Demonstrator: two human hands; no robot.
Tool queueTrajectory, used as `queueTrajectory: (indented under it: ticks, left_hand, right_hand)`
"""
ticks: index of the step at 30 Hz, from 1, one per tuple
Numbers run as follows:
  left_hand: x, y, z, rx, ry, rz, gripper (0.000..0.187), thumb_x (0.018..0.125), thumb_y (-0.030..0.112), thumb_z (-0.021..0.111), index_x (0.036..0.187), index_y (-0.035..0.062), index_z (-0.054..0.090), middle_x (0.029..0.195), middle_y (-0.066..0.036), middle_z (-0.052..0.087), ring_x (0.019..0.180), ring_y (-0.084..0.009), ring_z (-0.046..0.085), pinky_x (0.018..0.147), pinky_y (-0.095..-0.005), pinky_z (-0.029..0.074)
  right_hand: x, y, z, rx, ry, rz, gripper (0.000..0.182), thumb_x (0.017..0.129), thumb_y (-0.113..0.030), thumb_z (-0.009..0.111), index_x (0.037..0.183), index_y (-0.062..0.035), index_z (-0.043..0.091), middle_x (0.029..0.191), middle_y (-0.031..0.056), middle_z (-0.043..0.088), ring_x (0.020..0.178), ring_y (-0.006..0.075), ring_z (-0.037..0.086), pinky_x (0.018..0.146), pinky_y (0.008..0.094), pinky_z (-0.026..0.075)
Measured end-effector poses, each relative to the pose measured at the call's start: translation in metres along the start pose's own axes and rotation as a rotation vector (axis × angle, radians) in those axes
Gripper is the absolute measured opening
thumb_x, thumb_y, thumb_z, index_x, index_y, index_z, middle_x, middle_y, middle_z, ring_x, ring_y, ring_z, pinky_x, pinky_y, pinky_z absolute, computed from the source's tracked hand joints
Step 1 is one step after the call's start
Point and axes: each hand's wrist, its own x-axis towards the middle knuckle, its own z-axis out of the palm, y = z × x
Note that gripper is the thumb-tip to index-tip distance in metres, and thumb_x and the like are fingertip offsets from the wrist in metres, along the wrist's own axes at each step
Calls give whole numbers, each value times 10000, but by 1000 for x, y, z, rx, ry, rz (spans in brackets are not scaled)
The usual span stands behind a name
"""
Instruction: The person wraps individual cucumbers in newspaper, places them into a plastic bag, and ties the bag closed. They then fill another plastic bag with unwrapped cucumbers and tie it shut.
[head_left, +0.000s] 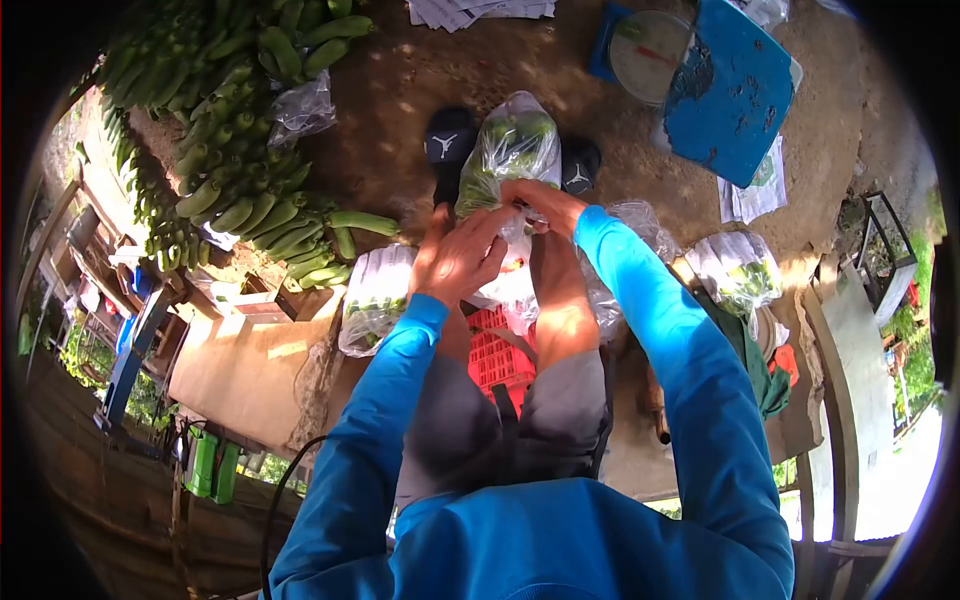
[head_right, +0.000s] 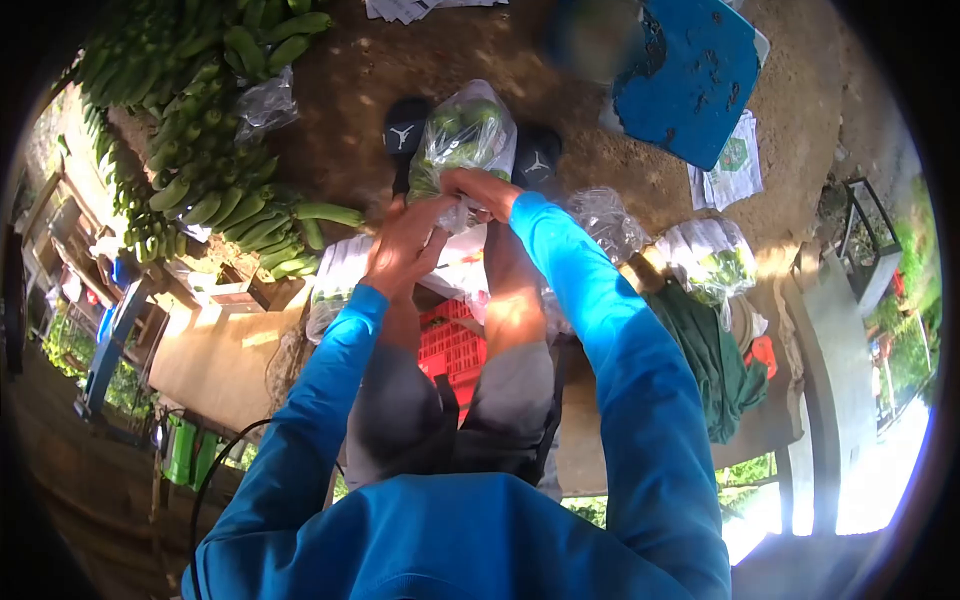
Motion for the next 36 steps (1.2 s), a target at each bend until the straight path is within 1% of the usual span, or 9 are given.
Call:
queueTrajectory:
  ticks: [5, 6, 8, 9, 14, 16, 30, 32, 36]
  left_hand:
    - [18, -3, -6, -216, -267, -200, 314, 849, 224, 529, 1130, 95, 583, 1039, -133, 652, 959, -313, 619, 1012, -483, 294]
    - [18, -4, -8, -243, -218, -156, 230, 848, 186, 515, 1033, 61, 566, 921, -173, 624, 875, -368, 596, 847, -483, 369]
    - [19, -7, -10, -268, -168, -106, 159, 846, 149, 502, 936, 26, 549, 804, -214, 595, 790, -423, 573, 682, -483, 444]
    - [18, -10, -9, -257, -133, -94, 163, 841, 157, 485, 907, 18, 539, 779, -225, 586, 772, -430, 568, 673, -490, 433]
    - [20, -10, -21, -232, -185, -80, 196, 817, 177, 446, 869, 7, 530, 766, -236, 581, 755, -440, 564, 668, -495, 425]
    - [21, -7, -31, -95, -385, -128, 276, 832, 250, 424, 996, 85, 573, 879, -176, 654, 912, -377, 599, 949, -532, 312]
    - [6, -98, 5, -59, -417, 91, 279, 810, 242, 466, 998, 96, 611, 963, -126, 624, 926, -290, 576, 867, -471, 342]
    - [9, -81, -8, -128, -374, 109, 302, 822, 259, 473, 1013, 82, 626, 1017, -93, 600, 968, -258, 540, 867, -462, 338]
    - [23, -37, -37, -222, -196, 244, 181, 827, 168, 494, 830, 6, 575, 997, -128, 546, 883, -261, 511, 742, -367, 399]
  right_hand:
    - [5, -4, 4, -179, 134, 80, 259, 833, -341, 480, 729, -129, 586, 672, 13, 548, 547, 157, 483, 451, 316, 330]
    - [6, 4, 5, -175, 139, 81, 259, 833, -341, 480, 729, -129, 586, 672, 13, 548, 547, 157, 483, 451, 316, 330]
    - [6, 23, 11, -875, 354, -693, 325, 850, -314, 481, 701, -56, 611, 692, 151, 600, 555, 316, 576, 502, 428, 423]
    - [-11, 10, 27, -851, 423, -501, 357, 854, -289, 490, 679, -4, 614, 745, 243, 601, 651, 411, 605, 602, 479, 480]
    - [-27, 9, 45, -1081, 595, -620, 321, 836, -241, 520, 642, 0, 605, 661, 242, 604, 646, 403, 618, 609, 497, 501]
    - [-29, 12, 42, -1216, 421, -591, 294, 828, -237, 537, 658, -9, 610, 633, 227, 598, 616, 414, 609, 597, 506, 499]
    - [-15, 58, 9, -1287, 550, -701, 158, 880, -250, 614, 950, -114, 654, 537, 138, 532, 526, 337, 540, 510, 442, 415]
    - [-26, 53, 45, -863, 847, -343, 282, 906, -312, 504, 900, -46, 596, 673, 210, 612, 628, 414, 596, 566, 494, 461]
    - [-7, 69, 73, -222, 1159, -505, 247, 874, -261, 528, 918, -18, 511, 630, 130, 589, 544, 301, 582, 490, 421, 433]
